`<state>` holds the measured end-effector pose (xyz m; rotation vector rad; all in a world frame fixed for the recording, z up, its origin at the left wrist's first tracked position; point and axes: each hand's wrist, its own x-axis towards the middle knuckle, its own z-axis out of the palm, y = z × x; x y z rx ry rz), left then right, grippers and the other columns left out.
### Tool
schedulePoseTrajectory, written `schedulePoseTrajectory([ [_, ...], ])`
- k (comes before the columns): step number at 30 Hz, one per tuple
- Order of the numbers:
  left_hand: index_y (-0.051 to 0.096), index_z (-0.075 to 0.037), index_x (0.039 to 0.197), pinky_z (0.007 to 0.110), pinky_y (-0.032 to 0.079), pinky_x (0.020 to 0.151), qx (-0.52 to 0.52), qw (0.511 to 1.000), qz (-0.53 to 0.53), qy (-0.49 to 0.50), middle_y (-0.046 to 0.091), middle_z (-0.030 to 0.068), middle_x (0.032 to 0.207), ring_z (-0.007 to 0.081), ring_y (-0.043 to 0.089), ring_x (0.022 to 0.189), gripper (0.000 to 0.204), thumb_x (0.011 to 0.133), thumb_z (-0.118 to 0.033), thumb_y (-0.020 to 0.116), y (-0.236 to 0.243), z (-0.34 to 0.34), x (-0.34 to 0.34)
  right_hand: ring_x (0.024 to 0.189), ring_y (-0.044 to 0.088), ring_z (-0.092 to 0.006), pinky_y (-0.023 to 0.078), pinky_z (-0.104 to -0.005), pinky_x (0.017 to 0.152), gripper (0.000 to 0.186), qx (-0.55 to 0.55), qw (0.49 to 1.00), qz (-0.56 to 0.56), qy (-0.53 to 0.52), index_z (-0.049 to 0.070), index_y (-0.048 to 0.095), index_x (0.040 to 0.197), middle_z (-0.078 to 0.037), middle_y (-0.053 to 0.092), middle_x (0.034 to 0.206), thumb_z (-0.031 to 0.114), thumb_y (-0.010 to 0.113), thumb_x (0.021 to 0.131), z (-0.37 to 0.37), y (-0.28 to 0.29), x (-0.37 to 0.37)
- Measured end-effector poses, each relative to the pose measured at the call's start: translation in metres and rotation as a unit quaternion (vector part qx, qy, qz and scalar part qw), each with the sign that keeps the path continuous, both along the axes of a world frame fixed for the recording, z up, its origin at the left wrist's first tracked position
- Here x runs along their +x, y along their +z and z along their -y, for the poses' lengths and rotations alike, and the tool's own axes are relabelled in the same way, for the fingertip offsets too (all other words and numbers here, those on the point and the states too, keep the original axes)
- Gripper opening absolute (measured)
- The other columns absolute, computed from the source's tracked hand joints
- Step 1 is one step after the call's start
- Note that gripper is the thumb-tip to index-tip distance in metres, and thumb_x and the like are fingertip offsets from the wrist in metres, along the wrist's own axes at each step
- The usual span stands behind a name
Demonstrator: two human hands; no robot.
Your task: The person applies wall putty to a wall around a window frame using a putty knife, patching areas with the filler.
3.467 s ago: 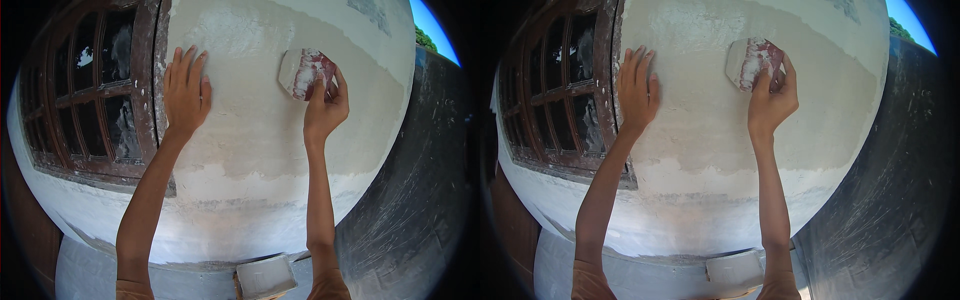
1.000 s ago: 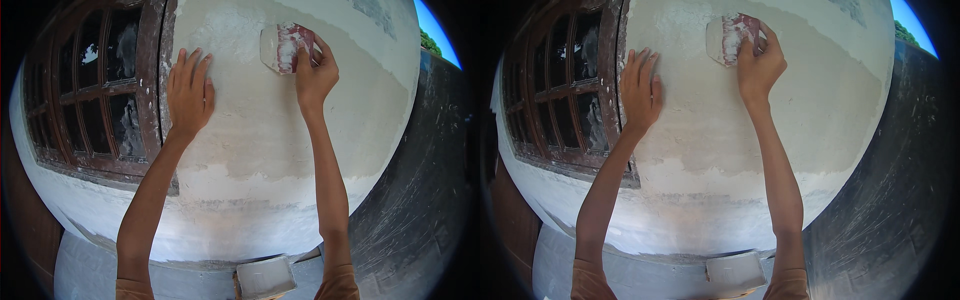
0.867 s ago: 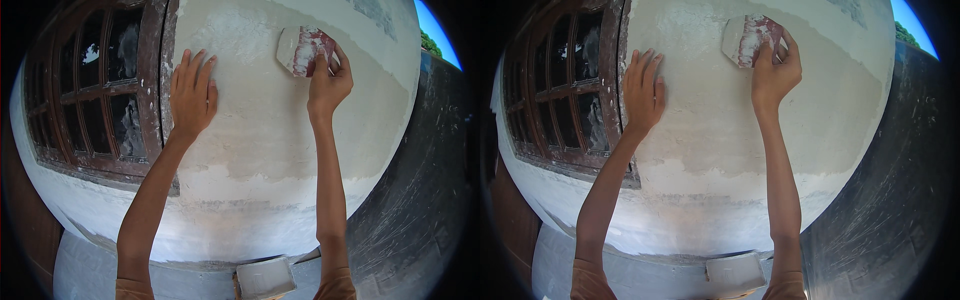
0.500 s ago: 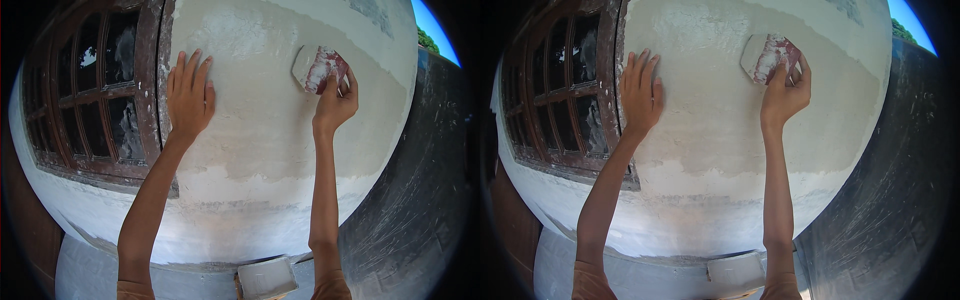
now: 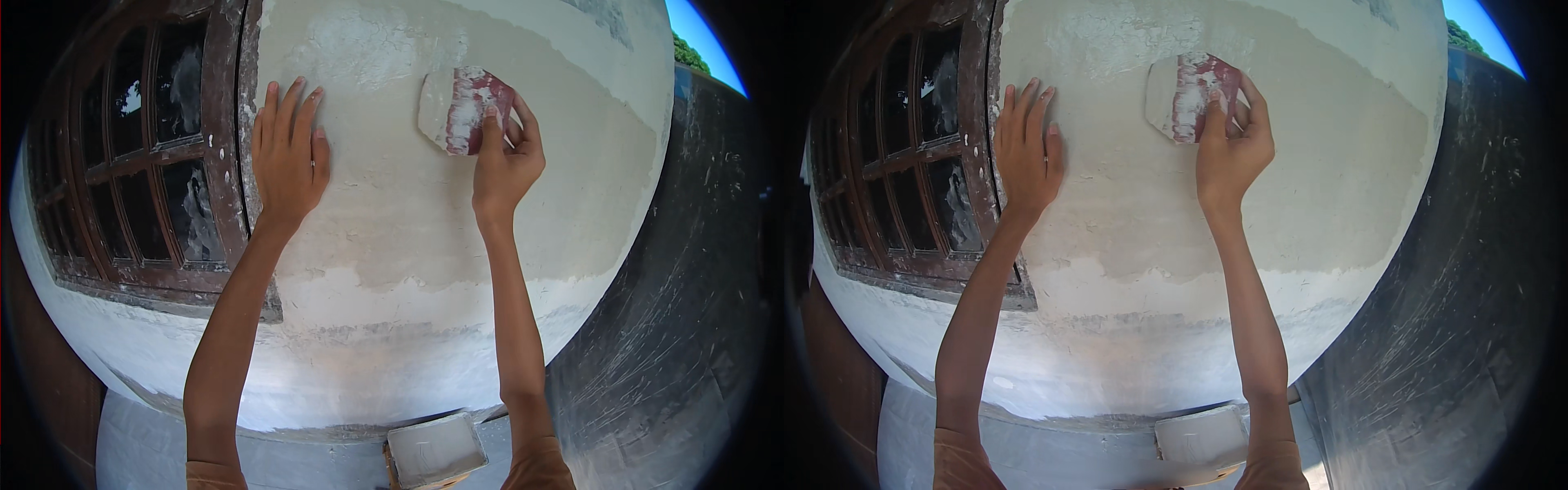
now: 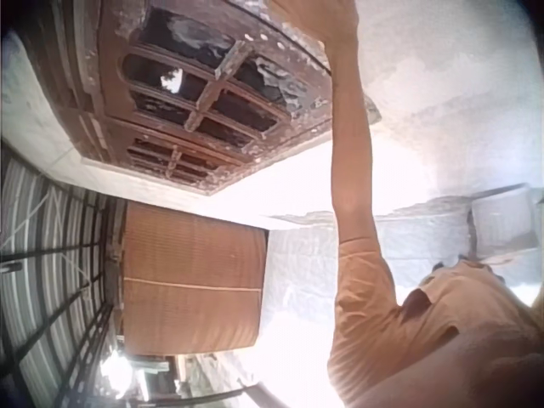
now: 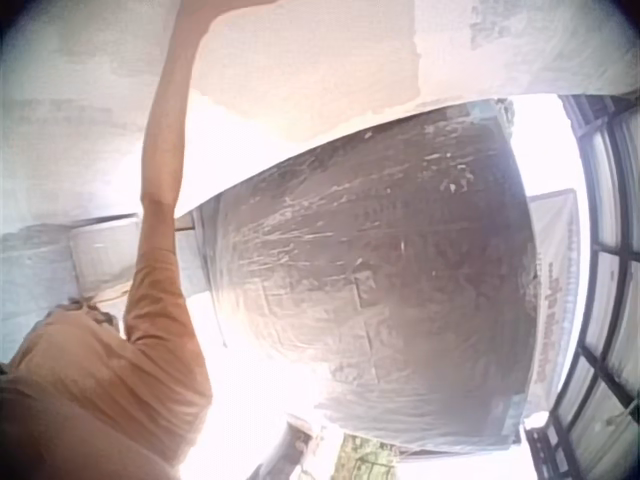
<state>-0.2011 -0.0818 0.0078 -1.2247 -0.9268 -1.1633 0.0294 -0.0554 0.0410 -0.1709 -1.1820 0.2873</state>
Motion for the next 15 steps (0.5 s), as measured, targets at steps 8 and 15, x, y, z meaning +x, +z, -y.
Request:
schedulePoseTrajectory([
  [8,0.053,-0.003,0.133,0.051,0.029,0.111,0.012,1.0,0.003,0.019,0.049,0.0153,0.142,0.0402,0.036,0.139,0.042,0.093,-0.012,0.046,-0.002,0.002,0.0,0.088,0.069,-0.0162,0.055,-0.0253,0.07,0.035,-0.035,0.996,-0.068,-0.045,-0.008,0.053,0.128,-0.018,0.069,0.105,-0.001,0.056,0.093,-0.021,-0.017,0.033],
  [15,0.053,-0.004,0.134,0.05,0.028,0.111,0.019,1.0,-0.005,-0.001,0.05,0.0148,0.141,0.0391,0.036,0.139,0.042,0.093,-0.012,0.046,-0.001,0.002,-0.003,0.077,0.064,-0.0083,0.051,-0.0218,0.065,0.034,-0.003,0.996,0.071,0.044,-0.006,0.055,0.126,-0.015,0.072,0.099,0.0,0.058,0.093,0.0,-0.014,-0.026],
])
